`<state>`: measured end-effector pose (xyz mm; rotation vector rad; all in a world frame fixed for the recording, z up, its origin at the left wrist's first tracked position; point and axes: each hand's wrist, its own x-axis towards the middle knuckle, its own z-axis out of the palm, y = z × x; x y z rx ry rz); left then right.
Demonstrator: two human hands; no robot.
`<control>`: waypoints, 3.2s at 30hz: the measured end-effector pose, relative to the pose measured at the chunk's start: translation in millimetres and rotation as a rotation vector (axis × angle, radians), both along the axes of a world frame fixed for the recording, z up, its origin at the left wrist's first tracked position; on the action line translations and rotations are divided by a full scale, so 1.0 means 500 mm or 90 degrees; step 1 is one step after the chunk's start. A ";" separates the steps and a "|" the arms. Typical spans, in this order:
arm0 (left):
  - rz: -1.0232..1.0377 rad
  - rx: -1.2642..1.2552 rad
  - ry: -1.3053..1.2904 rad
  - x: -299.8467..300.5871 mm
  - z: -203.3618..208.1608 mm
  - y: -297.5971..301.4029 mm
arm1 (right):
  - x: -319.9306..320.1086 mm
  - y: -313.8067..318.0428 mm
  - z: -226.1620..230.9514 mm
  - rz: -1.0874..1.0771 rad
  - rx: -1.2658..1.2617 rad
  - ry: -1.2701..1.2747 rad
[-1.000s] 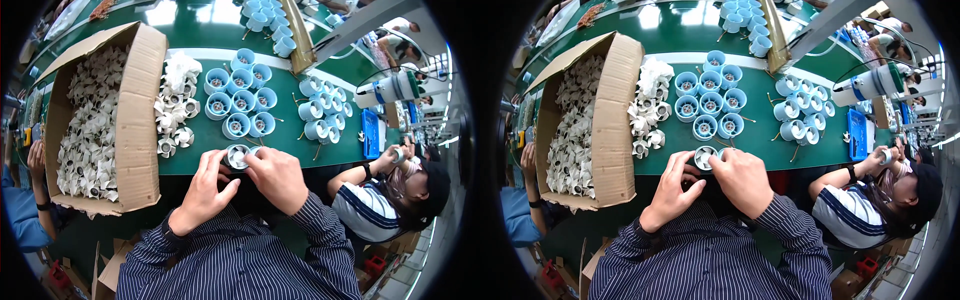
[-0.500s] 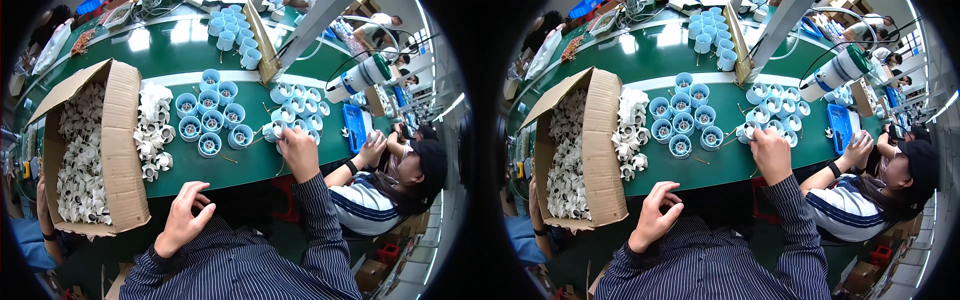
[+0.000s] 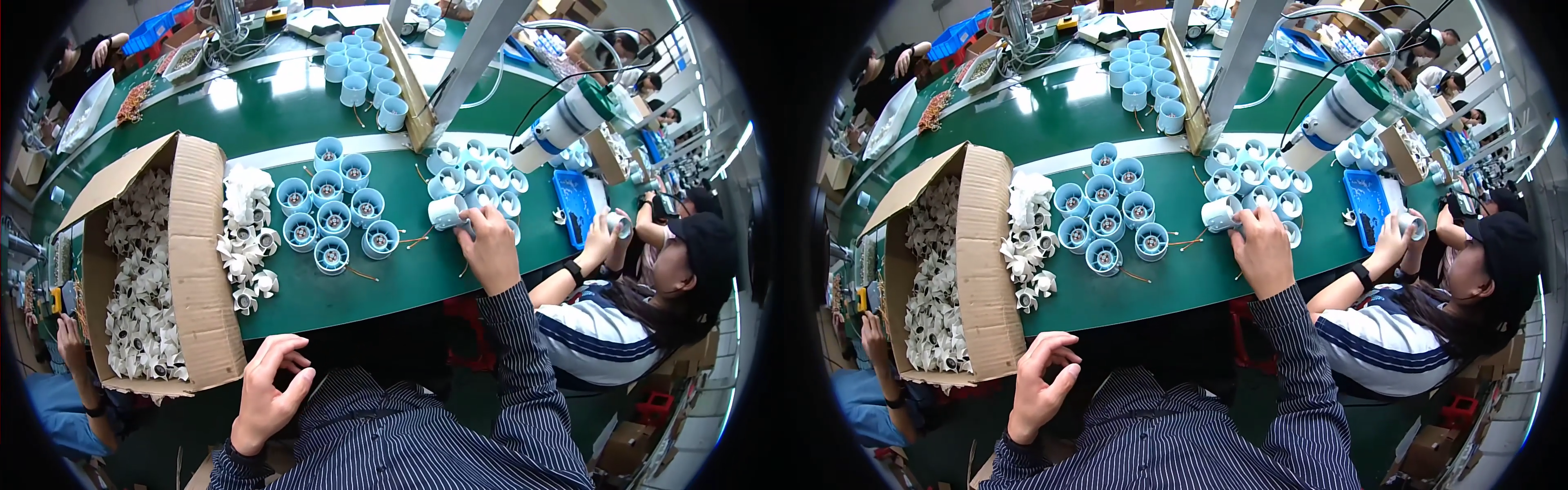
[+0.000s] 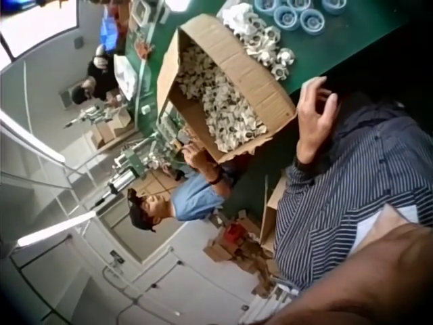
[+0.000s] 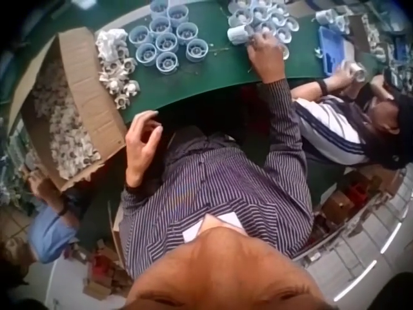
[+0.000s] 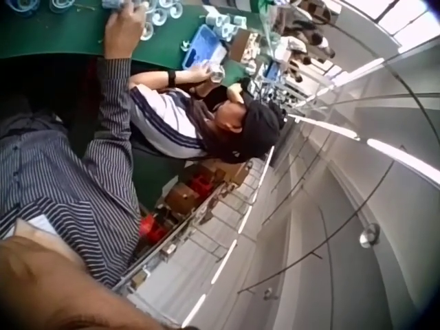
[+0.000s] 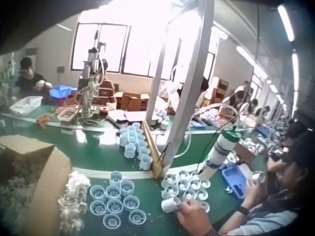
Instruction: The person applies adhesive to the interior of blue plastic housings using a dispenser, then selects white fan blades from a box and presses them into the housings by hand.
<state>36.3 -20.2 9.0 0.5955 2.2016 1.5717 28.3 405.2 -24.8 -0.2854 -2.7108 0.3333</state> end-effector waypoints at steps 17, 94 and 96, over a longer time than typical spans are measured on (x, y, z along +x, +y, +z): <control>-0.028 -0.123 0.310 0.002 0.204 -0.121 | -0.044 -0.032 -0.052 -0.089 0.202 0.051; 0.297 -0.698 0.288 -0.544 -0.051 -0.385 | 0.053 -0.157 -0.121 0.095 -0.196 0.189; 0.294 -0.663 0.382 -0.553 -0.095 -0.453 | 0.051 -0.160 -0.120 0.108 -0.212 0.199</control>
